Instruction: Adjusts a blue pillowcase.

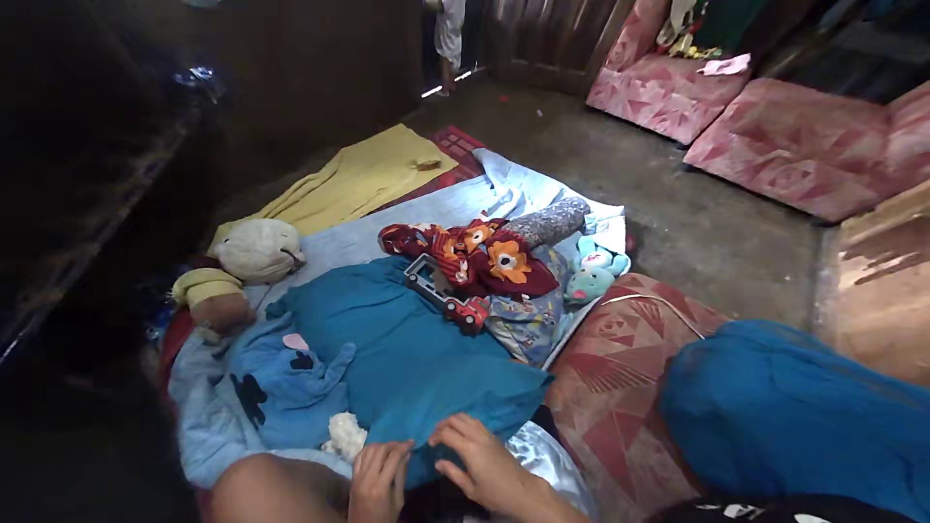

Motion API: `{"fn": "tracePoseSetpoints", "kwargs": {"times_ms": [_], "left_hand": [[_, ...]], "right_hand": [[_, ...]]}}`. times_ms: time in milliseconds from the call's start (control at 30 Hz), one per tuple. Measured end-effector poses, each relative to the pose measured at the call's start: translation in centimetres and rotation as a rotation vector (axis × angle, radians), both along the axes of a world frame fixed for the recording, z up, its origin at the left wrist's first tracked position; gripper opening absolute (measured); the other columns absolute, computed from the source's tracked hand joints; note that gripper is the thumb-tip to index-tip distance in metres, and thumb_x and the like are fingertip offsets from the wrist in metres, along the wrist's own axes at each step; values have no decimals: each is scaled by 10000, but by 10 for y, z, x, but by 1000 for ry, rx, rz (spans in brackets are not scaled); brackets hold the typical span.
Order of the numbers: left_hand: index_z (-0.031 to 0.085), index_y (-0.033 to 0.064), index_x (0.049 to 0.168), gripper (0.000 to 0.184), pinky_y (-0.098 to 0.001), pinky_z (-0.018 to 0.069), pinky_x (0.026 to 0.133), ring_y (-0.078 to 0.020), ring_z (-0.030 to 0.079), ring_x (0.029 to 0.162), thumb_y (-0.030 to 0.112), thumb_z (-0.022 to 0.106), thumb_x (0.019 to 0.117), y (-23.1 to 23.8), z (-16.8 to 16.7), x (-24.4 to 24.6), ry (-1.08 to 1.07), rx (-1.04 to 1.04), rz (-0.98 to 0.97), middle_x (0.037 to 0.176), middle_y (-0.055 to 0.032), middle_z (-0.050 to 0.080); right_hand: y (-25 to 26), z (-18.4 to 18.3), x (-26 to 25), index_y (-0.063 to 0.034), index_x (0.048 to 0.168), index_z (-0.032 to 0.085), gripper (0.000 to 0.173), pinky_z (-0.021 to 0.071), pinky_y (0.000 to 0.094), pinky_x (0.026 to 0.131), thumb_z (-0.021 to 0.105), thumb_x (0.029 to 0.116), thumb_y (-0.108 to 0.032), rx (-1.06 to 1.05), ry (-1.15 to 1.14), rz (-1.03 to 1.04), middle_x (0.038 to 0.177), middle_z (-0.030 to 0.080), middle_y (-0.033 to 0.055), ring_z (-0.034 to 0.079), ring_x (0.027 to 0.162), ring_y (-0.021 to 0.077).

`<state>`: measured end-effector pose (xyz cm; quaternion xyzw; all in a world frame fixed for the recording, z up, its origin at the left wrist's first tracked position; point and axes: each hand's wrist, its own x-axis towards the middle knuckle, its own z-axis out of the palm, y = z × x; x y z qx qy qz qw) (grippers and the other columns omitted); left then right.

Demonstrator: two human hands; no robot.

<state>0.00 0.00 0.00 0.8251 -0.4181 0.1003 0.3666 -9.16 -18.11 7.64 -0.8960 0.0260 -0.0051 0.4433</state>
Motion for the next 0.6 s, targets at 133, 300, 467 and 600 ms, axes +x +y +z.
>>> {"fn": "tracePoseSetpoints", "kwargs": {"times_ms": [133, 300, 467, 600], "left_hand": [[797, 79, 918, 198, -449, 550, 897, -301, 723, 848, 70, 600, 903, -1, 8, -2, -66, 24, -27, 866, -118, 743], [795, 81, 921, 225, -453, 557, 867, -324, 715, 852, 23, 581, 880, 1, 12, 2, -49, 51, -38, 870, -136, 729], [801, 72, 999, 182, -557, 546, 892, -420, 701, 938, 88, 668, 877, -10, 18, -5, 5, 122, -95, 982, -201, 721], [806, 84, 942, 147, -596, 516, 953, -429, 701, 996, 147, 698, 865, -16, 7, -8, -25, 134, -140, 1034, -200, 726]], "right_hand": [[8, -44, -16, 34, 1179, 713, 275, 497, 604, 995, 699, 918, -53, -175, 34, -53, 1183, 694, 266, 659, 1145, 455], [2, -64, -16, -41, 911, 765, 113, 588, 481, 732, 737, 801, -29, -446, -295, -186, 857, 725, 142, 728, 819, 334], [-3, -70, -16, -56, 902, 772, 100, 586, 463, 727, 693, 842, -38, -432, -358, -187, 835, 724, 124, 725, 799, 318], [-2, -76, -20, -75, 911, 776, 119, 580, 449, 766, 664, 873, -79, -438, -399, -191, 793, 729, 84, 729, 768, 275]]}}
